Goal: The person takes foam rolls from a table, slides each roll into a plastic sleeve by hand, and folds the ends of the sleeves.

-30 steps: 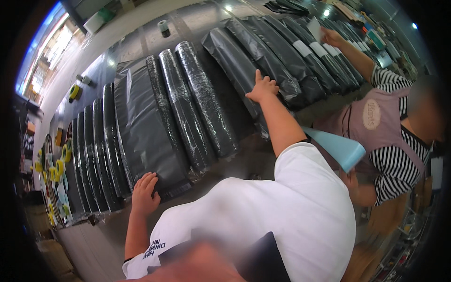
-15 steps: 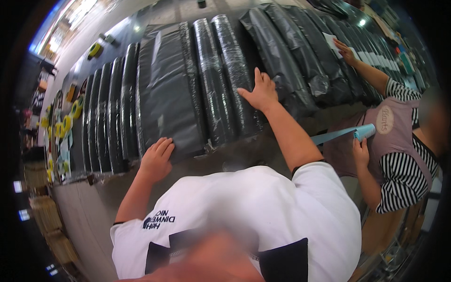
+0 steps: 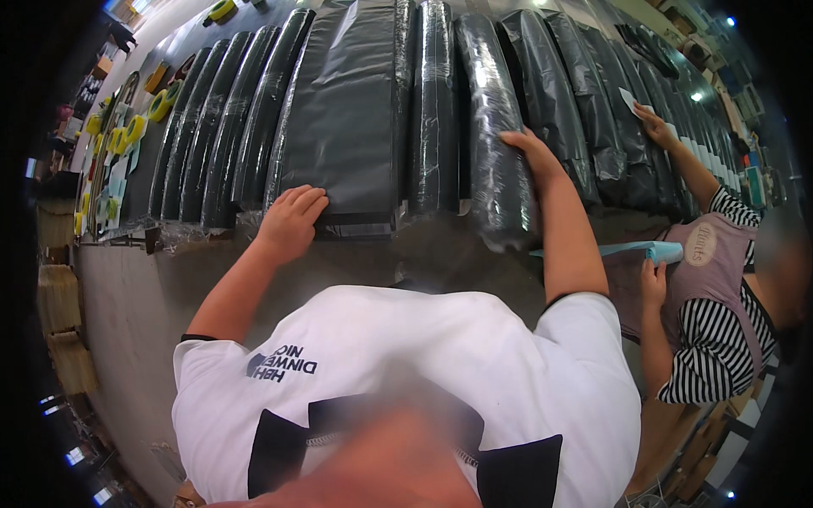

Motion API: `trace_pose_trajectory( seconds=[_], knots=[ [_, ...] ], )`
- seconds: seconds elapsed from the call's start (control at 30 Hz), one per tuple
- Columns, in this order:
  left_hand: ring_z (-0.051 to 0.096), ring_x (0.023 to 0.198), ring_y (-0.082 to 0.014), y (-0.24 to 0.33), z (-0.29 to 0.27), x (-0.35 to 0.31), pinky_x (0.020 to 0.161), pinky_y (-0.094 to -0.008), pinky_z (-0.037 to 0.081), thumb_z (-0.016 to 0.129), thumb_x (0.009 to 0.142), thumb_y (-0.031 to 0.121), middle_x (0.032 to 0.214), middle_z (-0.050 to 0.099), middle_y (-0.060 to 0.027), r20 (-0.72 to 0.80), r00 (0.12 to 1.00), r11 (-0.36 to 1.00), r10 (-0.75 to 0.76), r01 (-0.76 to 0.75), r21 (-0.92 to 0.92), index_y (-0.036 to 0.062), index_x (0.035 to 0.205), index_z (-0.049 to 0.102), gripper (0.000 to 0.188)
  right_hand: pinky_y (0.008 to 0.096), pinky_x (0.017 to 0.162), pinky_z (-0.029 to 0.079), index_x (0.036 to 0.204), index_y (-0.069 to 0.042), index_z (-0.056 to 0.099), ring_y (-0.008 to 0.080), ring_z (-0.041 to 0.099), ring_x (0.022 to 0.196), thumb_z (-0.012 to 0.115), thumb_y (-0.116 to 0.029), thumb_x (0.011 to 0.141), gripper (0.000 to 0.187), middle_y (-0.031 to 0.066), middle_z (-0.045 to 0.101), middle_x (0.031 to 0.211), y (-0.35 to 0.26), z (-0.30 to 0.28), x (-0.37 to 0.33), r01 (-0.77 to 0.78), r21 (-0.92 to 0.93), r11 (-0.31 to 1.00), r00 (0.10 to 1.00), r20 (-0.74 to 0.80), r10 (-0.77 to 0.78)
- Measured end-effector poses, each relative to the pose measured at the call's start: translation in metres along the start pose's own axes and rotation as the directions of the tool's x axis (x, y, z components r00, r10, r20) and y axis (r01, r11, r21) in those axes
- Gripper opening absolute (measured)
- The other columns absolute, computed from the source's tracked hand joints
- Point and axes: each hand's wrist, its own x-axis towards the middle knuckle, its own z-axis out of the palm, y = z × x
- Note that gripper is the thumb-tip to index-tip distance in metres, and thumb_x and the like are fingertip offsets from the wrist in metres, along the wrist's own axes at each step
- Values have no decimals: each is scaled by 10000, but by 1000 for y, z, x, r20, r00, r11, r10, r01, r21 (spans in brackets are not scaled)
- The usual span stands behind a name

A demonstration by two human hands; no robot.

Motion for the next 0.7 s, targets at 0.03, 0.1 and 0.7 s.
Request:
trace_pose_trajectory(
  seconds=[0.03, 0.1, 0.7],
  knots=[
    [521, 1177, -304, 0, 0, 0, 997, -430, 420, 582, 714, 58, 1258, 558, -127, 12, 1000, 1000, -5, 5, -13, 5, 1163, 590, 451, 384, 704, 610, 1247, 0, 525, 248, 707, 769, 631, -299, 851, 507, 154, 687, 988, 5, -10, -29, -190, 273, 943, 981, 76, 176],
    [510, 1200, -305, -2, 2, 2, 1014, -433, 414, 575, 703, 48, 1268, 558, -126, 19, 1000, 999, -12, 13, -39, 6, 1162, 596, 461, 499, 926, 542, 1392, 2, 436, 365, 604, 1141, 633, -587, 859, 819, 241, 550, 1304, 47, -52, -61, -128, 430, 894, 841, 525, -132],
    [504, 1233, -292, 4, 3, 26, 983, -394, 458, 553, 783, 44, 1257, 568, -102, 237, 966, 994, -106, 98, 44, 69, 1151, 613, 374, 347, 736, 563, 1180, 10, 564, 207, 670, 798, 740, -353, 846, 524, 112, 675, 971, 111, -9, -84, -4, 18, 1000, 993, -117, 6]
  ],
)
